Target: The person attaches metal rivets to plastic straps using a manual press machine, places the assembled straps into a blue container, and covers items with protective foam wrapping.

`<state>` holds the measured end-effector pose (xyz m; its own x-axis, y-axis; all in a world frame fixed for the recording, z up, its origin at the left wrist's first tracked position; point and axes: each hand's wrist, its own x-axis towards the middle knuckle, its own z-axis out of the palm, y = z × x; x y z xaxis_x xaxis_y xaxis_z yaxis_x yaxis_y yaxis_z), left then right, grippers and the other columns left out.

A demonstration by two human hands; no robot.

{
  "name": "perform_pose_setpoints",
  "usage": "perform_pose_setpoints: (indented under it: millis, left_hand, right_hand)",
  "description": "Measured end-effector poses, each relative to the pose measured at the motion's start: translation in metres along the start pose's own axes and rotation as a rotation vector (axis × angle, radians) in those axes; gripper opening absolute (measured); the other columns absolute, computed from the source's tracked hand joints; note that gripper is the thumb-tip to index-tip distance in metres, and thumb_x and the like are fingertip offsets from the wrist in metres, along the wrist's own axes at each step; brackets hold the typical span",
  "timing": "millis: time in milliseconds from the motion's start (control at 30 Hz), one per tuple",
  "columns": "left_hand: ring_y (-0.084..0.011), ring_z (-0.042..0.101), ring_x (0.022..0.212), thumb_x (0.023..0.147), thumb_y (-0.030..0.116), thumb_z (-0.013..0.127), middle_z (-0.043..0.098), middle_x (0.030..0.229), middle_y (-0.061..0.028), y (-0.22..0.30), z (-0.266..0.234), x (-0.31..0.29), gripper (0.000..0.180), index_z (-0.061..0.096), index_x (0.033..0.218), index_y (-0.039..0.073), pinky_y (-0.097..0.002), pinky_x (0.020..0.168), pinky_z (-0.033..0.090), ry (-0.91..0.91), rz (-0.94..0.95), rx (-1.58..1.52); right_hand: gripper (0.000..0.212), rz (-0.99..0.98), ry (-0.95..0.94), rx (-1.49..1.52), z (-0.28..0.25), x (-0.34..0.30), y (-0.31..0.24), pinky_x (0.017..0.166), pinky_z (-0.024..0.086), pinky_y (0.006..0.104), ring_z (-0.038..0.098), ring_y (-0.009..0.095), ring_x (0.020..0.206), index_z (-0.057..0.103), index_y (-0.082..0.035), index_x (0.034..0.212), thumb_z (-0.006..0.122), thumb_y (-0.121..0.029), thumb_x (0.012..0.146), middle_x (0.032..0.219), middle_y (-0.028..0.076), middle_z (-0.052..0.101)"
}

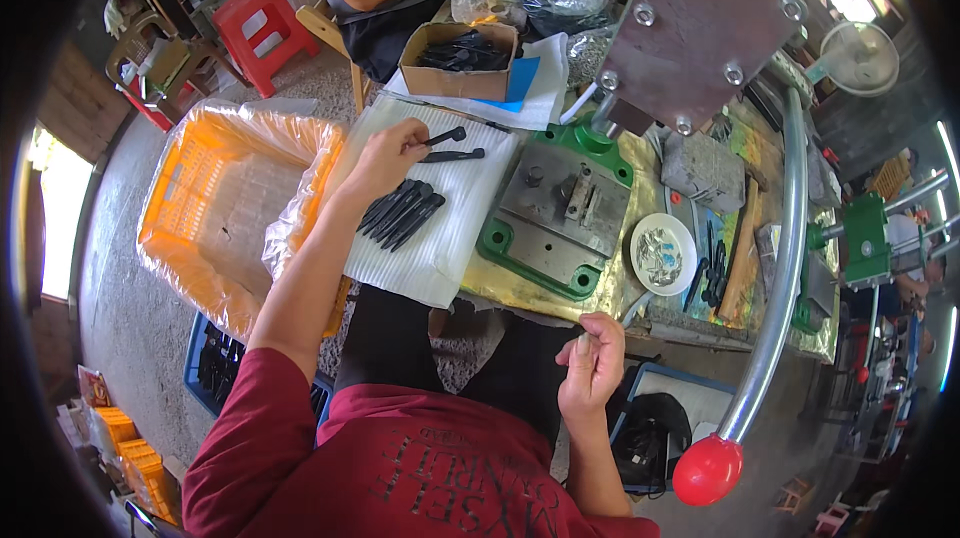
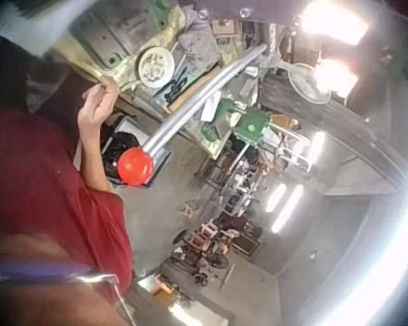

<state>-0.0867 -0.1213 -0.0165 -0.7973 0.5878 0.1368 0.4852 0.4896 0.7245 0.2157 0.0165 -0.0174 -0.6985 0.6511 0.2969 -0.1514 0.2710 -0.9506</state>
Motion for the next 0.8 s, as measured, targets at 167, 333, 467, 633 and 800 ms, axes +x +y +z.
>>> perform_pose_setpoints:
  millis: [167, 333, 467, 633, 800]
  left_hand:
    - [-0.0041, 0.049, 0.066, 0.075, 0.001, 0.056, 0.054, 0.074, 0.0005, 0.039, 0.019, -0.048, 0.030, 0.052, 0.105, -0.002, -0.0166, 0.057, 0.040, -0.105, -0.089, -0.817]
    - [-0.0101, 0.057, 0.067, 0.075, 0.003, 0.059, 0.060, 0.079, -0.0072, 0.062, 0.041, -0.083, 0.019, 0.054, 0.093, 0.002, -0.0190, 0.052, 0.043, -0.299, -0.198, -1.233]
    - [-0.0104, 0.057, 0.066, 0.075, 0.005, 0.060, 0.060, 0.079, -0.0095, 0.075, 0.059, -0.102, 0.014, 0.052, 0.087, 0.005, -0.0185, 0.049, 0.041, -0.315, -0.341, -1.282]
    - [-0.0068, 0.050, 0.062, 0.077, 0.006, 0.058, 0.060, 0.077, -0.0077, 0.085, 0.080, -0.117, 0.014, 0.051, 0.089, 0.007, -0.0159, 0.048, 0.034, -0.267, -0.320, -1.376]
    - [-0.0073, 0.050, 0.062, 0.077, 0.007, 0.057, 0.060, 0.078, -0.0064, 0.095, 0.090, -0.129, 0.016, 0.053, 0.093, 0.005, -0.0166, 0.048, 0.037, -0.233, -0.338, -1.332]
  right_hand:
    - [0.017, 0.021, -0.060, 0.019, 0.009, 0.000, 0.007, 0.046, 0.040, 0.0195, 0.046, 0.008, 0.053, 0.045, 0.002, 0.096, 0.045, -0.008, 0.082, 0.097, 0.011, 0.046]
    - [0.015, 0.084, -0.149, -0.011, 0.023, 0.001, 0.012, 0.047, 0.039, 0.0192, 0.046, 0.007, 0.053, 0.048, 0.002, 0.093, 0.048, -0.009, 0.082, 0.083, 0.006, 0.048]
    - [0.019, 0.253, -0.280, 0.043, 0.033, 0.001, 0.006, 0.047, 0.038, 0.0184, 0.046, 0.006, 0.053, 0.047, 0.000, 0.096, 0.043, -0.014, 0.086, 0.077, 0.004, 0.052]
    - [0.020, 0.353, -0.283, 0.138, 0.037, -0.005, 0.012, 0.046, 0.037, 0.0186, 0.045, 0.007, 0.051, 0.048, -0.001, 0.091, 0.045, -0.020, 0.086, 0.072, 0.003, 0.051]
    - [0.020, 0.384, -0.207, 0.227, 0.033, -0.006, 0.011, 0.044, 0.036, 0.0186, 0.043, 0.007, 0.048, 0.049, -0.001, 0.082, 0.045, -0.020, 0.087, 0.063, 0.002, 0.048]
